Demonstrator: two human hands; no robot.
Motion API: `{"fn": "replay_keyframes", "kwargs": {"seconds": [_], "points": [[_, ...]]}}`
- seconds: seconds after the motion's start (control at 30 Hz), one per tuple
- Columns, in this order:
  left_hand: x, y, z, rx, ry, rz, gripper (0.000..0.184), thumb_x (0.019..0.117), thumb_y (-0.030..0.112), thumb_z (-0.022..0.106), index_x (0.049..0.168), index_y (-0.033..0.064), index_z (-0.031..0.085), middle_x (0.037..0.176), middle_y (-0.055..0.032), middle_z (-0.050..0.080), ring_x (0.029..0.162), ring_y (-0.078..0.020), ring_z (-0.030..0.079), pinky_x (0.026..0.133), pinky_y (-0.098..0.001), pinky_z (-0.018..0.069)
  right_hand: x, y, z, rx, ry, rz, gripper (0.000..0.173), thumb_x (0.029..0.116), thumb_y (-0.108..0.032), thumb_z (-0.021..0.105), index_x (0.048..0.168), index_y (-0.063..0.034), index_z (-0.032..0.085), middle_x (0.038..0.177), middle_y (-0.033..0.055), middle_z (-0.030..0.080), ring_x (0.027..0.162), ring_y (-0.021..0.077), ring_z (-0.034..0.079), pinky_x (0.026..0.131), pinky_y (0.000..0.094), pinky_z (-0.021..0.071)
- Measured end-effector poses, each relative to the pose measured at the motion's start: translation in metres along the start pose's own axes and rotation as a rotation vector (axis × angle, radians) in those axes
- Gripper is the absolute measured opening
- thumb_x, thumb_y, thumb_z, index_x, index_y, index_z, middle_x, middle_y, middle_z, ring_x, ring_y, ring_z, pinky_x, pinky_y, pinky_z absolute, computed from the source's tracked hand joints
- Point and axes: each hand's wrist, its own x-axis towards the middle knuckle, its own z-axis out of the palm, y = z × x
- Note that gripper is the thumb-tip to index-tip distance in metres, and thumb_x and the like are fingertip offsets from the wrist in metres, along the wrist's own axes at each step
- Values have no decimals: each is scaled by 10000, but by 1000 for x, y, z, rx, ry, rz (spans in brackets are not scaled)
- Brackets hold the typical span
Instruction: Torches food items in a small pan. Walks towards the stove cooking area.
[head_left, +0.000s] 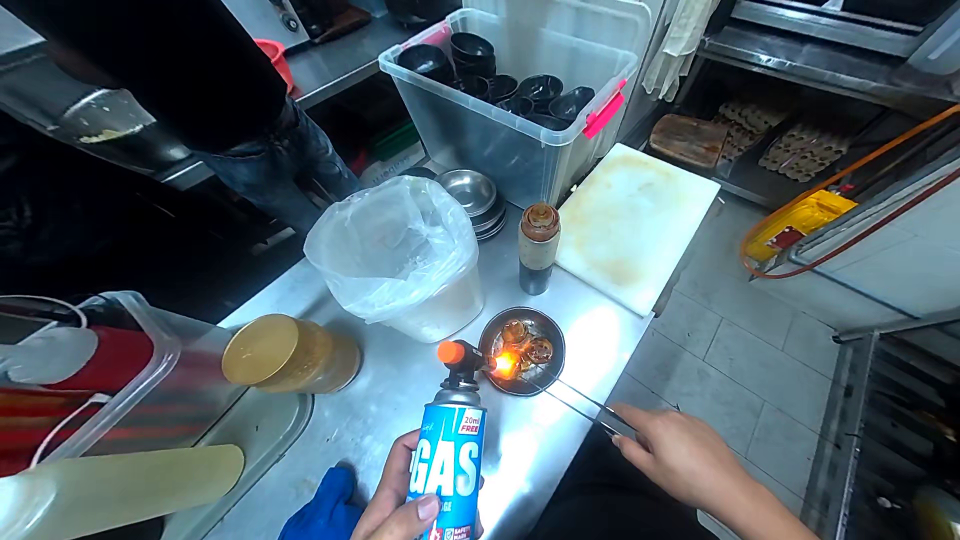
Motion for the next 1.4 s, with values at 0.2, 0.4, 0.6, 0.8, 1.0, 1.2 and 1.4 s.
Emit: {"fn": "replay_keyframes", "kwargs": {"seconds": [0.2, 0.4, 0.6, 0.8, 1.0, 1.2, 1.4], "points": [[-2, 2, 2, 8, -21, -3, 552, 952, 244, 636, 1375, 154, 293, 1161, -193, 673, 915, -381, 726, 716, -518, 632, -2, 1, 0, 5, 7, -2, 478, 1014, -469, 471, 1408, -230, 597, 883, 114, 701, 801, 332, 683, 714, 559, 534], [-2, 1, 2, 12, -22, 1, 549, 958, 243, 627, 1383, 149, 292, 1160, -195, 673, 911, -379, 726, 714, -517, 632, -3, 1, 0, -1, -2, 7, 485, 1018, -479, 460, 1422, -242, 587, 886, 110, 700, 808, 324, 682, 723, 554, 534], [-2, 2, 1, 9, -23, -1, 538, 961, 248, 630, 1372, 151, 298, 1159, -203, 672, 917, -392, 726, 711, -523, 634, -4, 2, 1, 8, 7, 8, 487, 1014, -474, 467, 1421, -236, 591, 887, 112, 700, 803, 328, 681, 718, 556, 534], [-1, -1, 2, -5, -14, -7, 557, 952, 236, 635, 1381, 146, 292, 1156, -208, 667, 912, -393, 722, 716, -526, 631, -4, 2, 2, 11, 4, 8, 489, 1015, -483, 464, 1415, -235, 594, 888, 114, 700, 813, 331, 683, 724, 562, 533], [3, 0, 2, 20, 6, -19, 580, 940, 255, 642, 1380, 140, 283, 1140, -199, 672, 904, -387, 726, 699, -518, 635, -3, 4, 2, 20, 12, 5, 485, 1013, -482, 464, 1408, -235, 599, 893, 115, 703, 808, 328, 684, 716, 561, 534], [6, -1, 2, -3, 4, -26, 584, 940, 253, 649, 1378, 137, 281, 1132, -214, 670, 896, -399, 725, 701, -526, 634, -4, 4, 2, 16, 24, 6, 480, 1011, -482, 462, 1398, -237, 605, 880, 110, 699, 802, 324, 682, 712, 555, 533], [6, -3, 2, -16, -16, -27, 581, 943, 246, 649, 1385, 143, 286, 1161, -211, 663, 921, -396, 722, 720, -531, 631, -4, 6, 0, 27, 16, 30, 492, 1014, -488, 463, 1413, -229, 592, 900, 114, 703, 819, 326, 685, 731, 558, 536]]}}
